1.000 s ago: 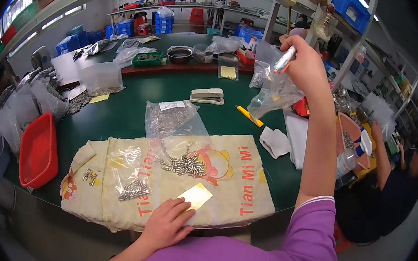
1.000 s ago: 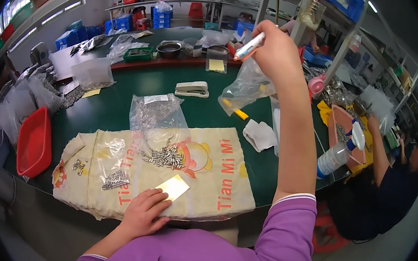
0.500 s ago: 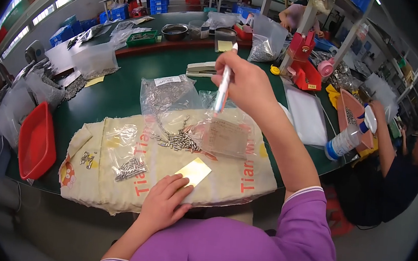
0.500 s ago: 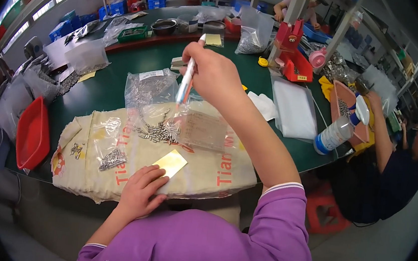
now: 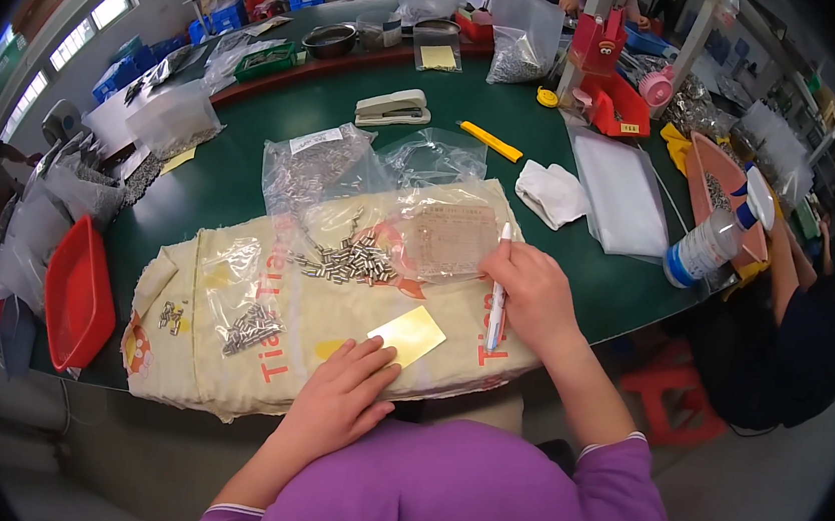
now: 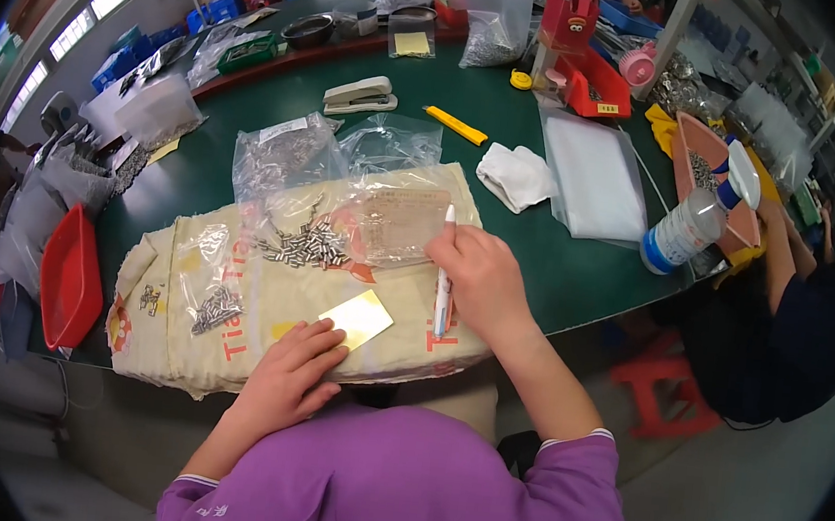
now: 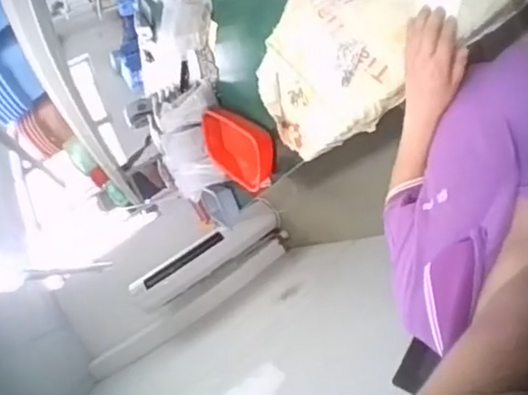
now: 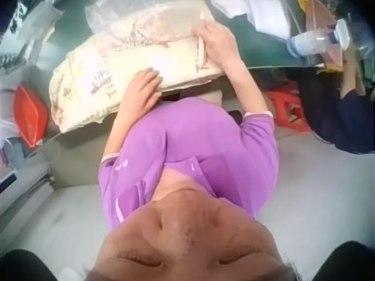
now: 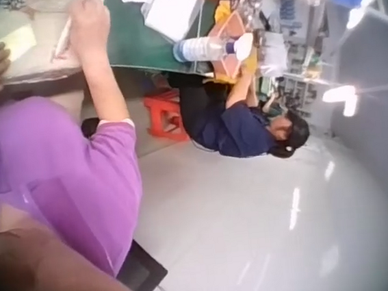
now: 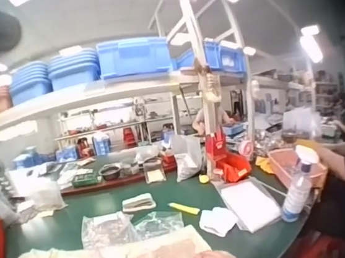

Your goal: Sorting small metal pins and placing them into plastic bags for packaging, then labeling the bags with a pen.

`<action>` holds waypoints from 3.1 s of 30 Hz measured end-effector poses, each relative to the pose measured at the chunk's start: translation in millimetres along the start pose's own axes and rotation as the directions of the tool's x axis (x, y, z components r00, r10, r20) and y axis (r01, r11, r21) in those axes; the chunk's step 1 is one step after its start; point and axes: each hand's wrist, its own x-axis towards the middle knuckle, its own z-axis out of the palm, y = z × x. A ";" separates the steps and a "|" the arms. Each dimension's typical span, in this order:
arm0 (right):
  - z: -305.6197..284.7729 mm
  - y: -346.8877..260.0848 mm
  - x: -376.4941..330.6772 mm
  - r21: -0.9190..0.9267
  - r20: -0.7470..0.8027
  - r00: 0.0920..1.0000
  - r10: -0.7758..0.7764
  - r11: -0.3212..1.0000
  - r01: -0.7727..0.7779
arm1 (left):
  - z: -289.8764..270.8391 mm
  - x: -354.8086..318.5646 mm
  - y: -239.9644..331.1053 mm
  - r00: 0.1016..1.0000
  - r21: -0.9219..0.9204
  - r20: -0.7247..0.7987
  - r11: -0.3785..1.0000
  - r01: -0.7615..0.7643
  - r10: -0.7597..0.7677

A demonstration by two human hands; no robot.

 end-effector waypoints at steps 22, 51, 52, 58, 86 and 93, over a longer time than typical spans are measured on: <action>4.7 -60.2 -12.7 0.672 0.477 0.717 0.509 0.314 -0.670 | 23.8 46.5 7.6 0.978 0.076 0.136 0.982 -0.171 0.160; 21.3 -27.0 16.5 0.189 0.211 0.974 0.083 0.974 -0.124 | 30.0 44.4 5.5 0.974 0.190 0.121 0.959 -0.211 0.191; 26.2 -25.6 14.0 0.146 0.303 0.951 0.060 0.983 -0.109 | 30.7 44.9 5.2 0.975 0.187 0.110 0.960 -0.211 0.193; 25.0 -26.4 14.0 0.123 0.333 0.940 0.073 0.985 -0.120 | 26.4 48.4 6.3 0.974 0.194 0.118 0.957 -0.213 0.193; 19.1 -20.6 21.1 0.237 0.370 0.925 0.082 0.955 -0.180 | 1.7 129.6 -43.3 0.993 0.047 -0.041 0.993 0.111 -0.109; 19.5 -18.4 19.7 0.264 0.376 0.905 0.197 0.914 -0.309 | 3.5 138.6 -50.4 0.993 0.089 -0.045 0.989 0.116 -0.112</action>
